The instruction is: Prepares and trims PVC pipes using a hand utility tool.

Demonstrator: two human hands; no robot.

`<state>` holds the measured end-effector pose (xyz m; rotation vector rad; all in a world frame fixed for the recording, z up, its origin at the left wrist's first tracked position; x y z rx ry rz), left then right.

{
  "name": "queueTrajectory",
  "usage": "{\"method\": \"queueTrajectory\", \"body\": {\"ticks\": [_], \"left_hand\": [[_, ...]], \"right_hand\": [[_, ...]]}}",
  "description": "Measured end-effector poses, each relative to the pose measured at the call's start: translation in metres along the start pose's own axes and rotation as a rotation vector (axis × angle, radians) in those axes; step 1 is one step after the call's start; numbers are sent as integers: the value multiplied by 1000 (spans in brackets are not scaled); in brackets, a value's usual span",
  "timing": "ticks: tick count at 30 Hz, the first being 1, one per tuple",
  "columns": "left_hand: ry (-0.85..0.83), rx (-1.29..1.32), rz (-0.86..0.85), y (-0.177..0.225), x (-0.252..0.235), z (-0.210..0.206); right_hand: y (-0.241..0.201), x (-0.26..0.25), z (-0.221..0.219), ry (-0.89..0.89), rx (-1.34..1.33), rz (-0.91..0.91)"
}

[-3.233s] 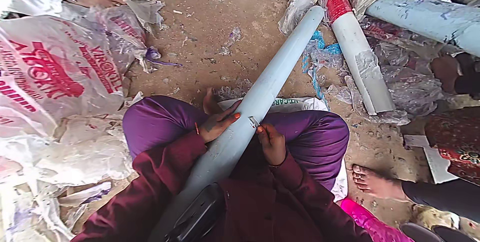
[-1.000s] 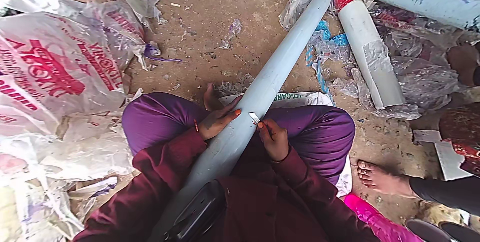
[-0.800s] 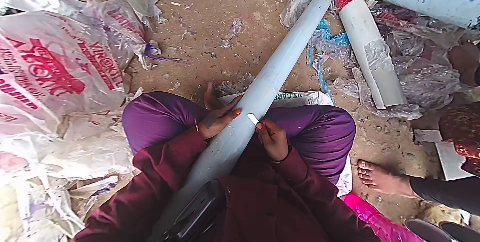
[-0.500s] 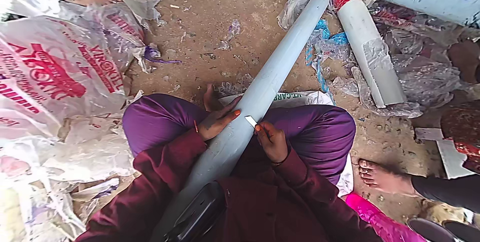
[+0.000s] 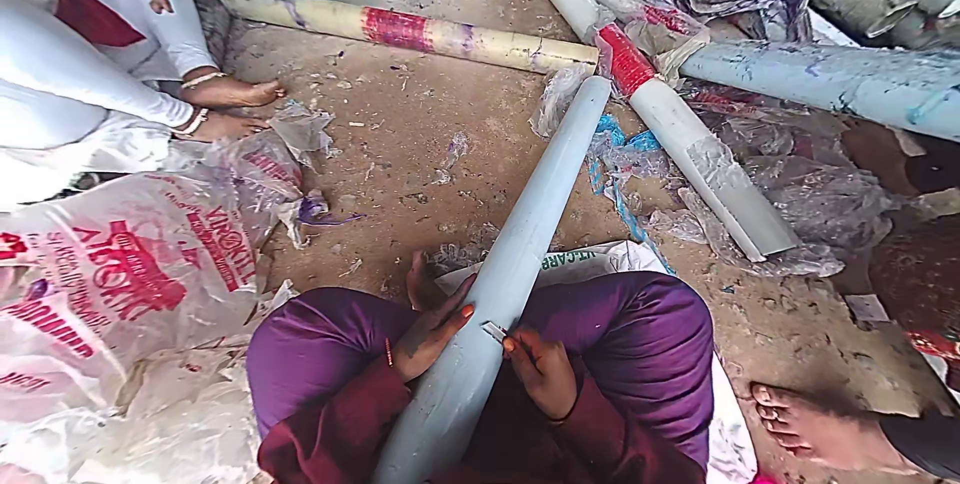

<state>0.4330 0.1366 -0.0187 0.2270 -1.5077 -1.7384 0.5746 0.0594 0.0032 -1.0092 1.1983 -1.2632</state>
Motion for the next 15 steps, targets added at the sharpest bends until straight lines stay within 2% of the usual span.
{"method": "queueTrajectory", "body": {"ticks": [4,8,15], "left_hand": [[-6,-13,-5,-3,0,-1],[-11,-20,-1,1,1,-1],[-6,-6,-6,4,2,0]], "right_hand": [[8,-1,10,67,35,-37],[1,2,4,12,48,-14],[12,1,8,16,-46,-90]]}}
Point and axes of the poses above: each hand's wrist, its own x-axis away from the middle knuckle, its own z-axis out of the back of the hand, y = z × x, the point moved 10 cm from there along -x, towards the middle knuckle, and after that the axes turned 11 degrees about -x, right-handed, at the moved point
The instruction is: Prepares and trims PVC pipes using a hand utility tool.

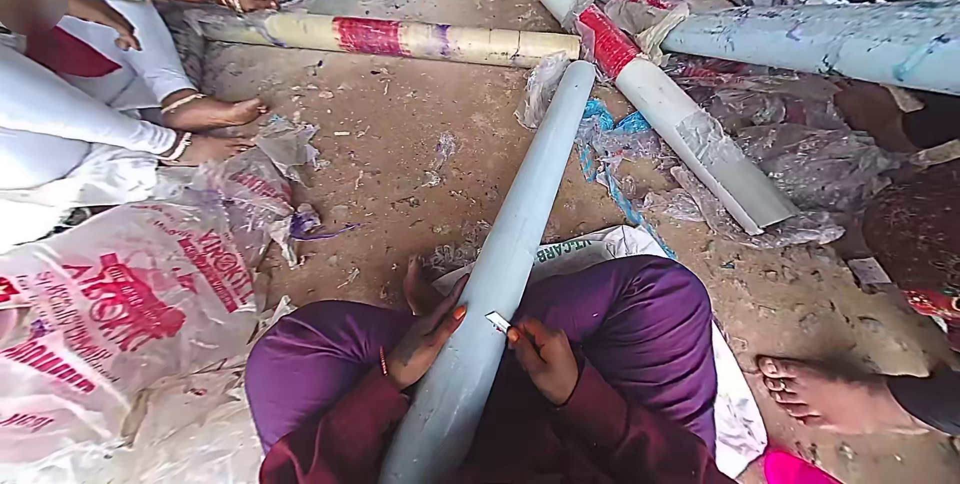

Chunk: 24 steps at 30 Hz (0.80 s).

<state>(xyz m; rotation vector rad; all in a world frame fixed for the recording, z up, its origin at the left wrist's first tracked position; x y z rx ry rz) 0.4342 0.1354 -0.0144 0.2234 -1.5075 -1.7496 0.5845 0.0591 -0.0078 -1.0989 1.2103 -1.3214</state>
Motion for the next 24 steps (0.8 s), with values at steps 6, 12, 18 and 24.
{"method": "queueTrajectory", "body": {"ticks": [6,12,18,24], "left_hand": [[18,17,-33,-1,0,0],[18,0,-45,-1,0,0],[11,-3,-35,0,-1,0],[14,-7,-36,0,0,0]], "right_hand": [[7,1,1,-11,-71,-31],[5,1,2,14,-53,6],[1,1,1,2,-31,33],[0,2,-2,-15,-38,59]]}}
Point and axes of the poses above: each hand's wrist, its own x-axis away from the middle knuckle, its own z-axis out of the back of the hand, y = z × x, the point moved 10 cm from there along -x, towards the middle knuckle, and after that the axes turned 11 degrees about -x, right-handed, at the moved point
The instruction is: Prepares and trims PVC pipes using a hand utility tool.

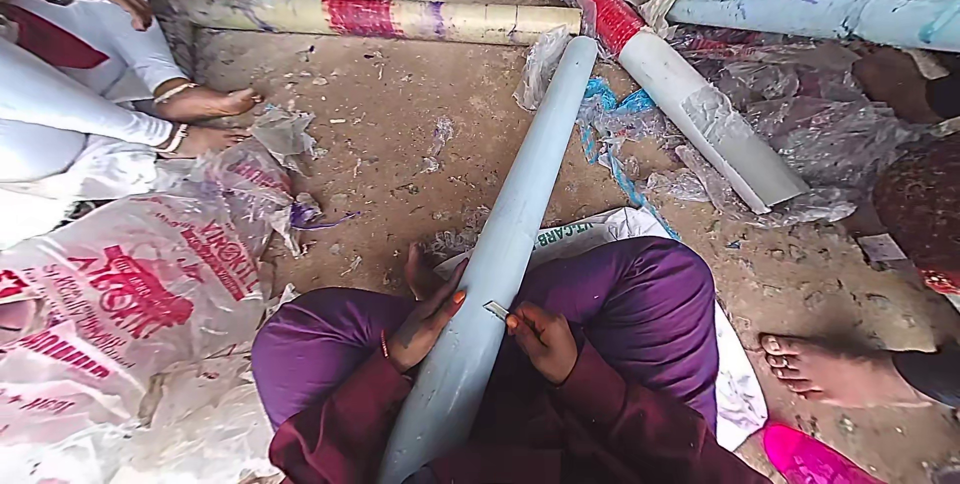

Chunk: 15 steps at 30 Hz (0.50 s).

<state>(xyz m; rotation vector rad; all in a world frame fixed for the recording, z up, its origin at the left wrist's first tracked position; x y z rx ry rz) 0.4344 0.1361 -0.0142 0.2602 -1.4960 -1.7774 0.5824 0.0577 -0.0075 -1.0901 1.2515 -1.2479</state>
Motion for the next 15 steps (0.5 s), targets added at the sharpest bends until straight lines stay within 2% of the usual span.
{"method": "queueTrajectory", "body": {"ticks": [11,13,15], "left_hand": [[2,7,24,4,7,-3],[0,-213,14,16,20,-8],[35,-566,25,34,31,-14]], "right_hand": [[4,0,2,3,-28,-40],[-3,0,-3,-47,-11,11],[-7,-1,-3,-37,19,61]]}}
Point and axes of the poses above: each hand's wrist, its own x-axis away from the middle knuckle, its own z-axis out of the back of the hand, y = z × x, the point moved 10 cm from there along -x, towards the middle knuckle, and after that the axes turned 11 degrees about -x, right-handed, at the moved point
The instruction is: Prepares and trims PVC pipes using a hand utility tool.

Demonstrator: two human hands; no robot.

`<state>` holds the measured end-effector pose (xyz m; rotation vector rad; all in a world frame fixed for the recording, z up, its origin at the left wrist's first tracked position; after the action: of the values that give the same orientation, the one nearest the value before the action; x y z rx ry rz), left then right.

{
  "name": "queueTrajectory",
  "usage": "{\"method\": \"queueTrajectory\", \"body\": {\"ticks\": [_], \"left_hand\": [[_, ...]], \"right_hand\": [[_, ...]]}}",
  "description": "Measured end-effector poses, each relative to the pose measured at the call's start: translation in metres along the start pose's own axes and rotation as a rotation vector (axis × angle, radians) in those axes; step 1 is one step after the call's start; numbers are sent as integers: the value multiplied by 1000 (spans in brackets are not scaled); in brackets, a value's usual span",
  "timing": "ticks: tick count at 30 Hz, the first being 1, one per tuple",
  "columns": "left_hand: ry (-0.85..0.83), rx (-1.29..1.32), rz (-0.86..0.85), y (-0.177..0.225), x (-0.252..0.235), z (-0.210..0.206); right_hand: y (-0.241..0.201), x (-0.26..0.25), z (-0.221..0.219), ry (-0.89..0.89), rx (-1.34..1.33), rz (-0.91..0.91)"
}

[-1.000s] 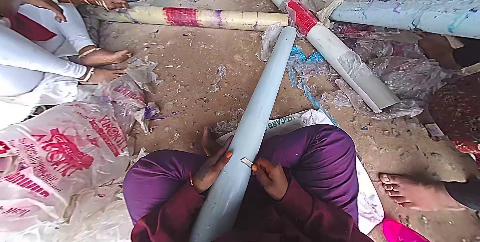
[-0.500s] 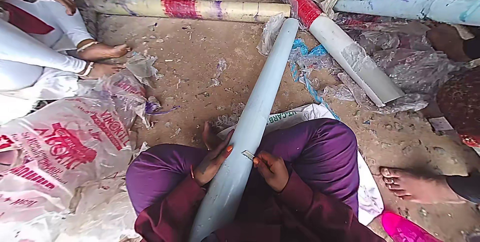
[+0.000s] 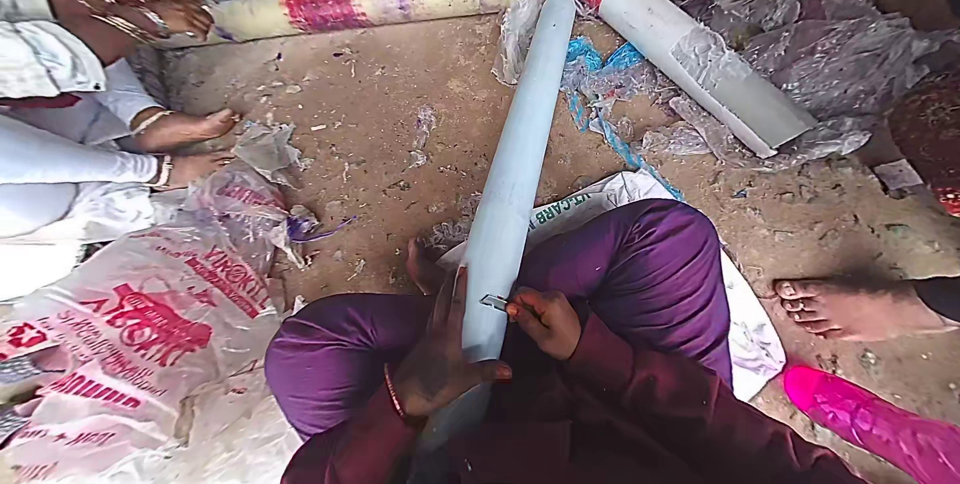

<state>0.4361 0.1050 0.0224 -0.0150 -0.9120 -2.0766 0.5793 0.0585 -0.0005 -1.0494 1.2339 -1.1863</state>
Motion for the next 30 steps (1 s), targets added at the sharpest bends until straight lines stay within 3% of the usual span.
{"method": "queueTrajectory", "body": {"ticks": [2,4,7,9,18,22,25,30], "left_hand": [[-28,-247,123,7,6,-4],[-66,-315,197,3,4,-8],[-33,-270,125,0,2,-1],[-9,-213,73,-2,1,3],[-107,-153,124,-9,-1,3],[-98,-158,103,-7,-2,4],[-139,-140,133,-8,-2,2],[-131,-156,122,-9,-2,3]], "right_hand": [[7,0,8,47,4,-85],[11,-3,11,40,13,-119],[2,-3,-2,2,26,-7],[5,-4,2,28,23,-60],[8,-5,3,46,11,-73],[2,-2,-7,9,17,45],[13,-4,2,65,-17,-69],[10,-4,1,57,5,-35]]}}
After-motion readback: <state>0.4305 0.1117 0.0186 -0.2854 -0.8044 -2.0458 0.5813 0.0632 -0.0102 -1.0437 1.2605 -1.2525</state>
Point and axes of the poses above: each hand's wrist, its own x-axis away from the middle knuckle, its own z-axis out of the back of the hand, y = z × x, the point moved 10 cm from there along -x, towards the middle knuckle, and after that the axes turned 11 degrees about -x, right-handed, at the moved point
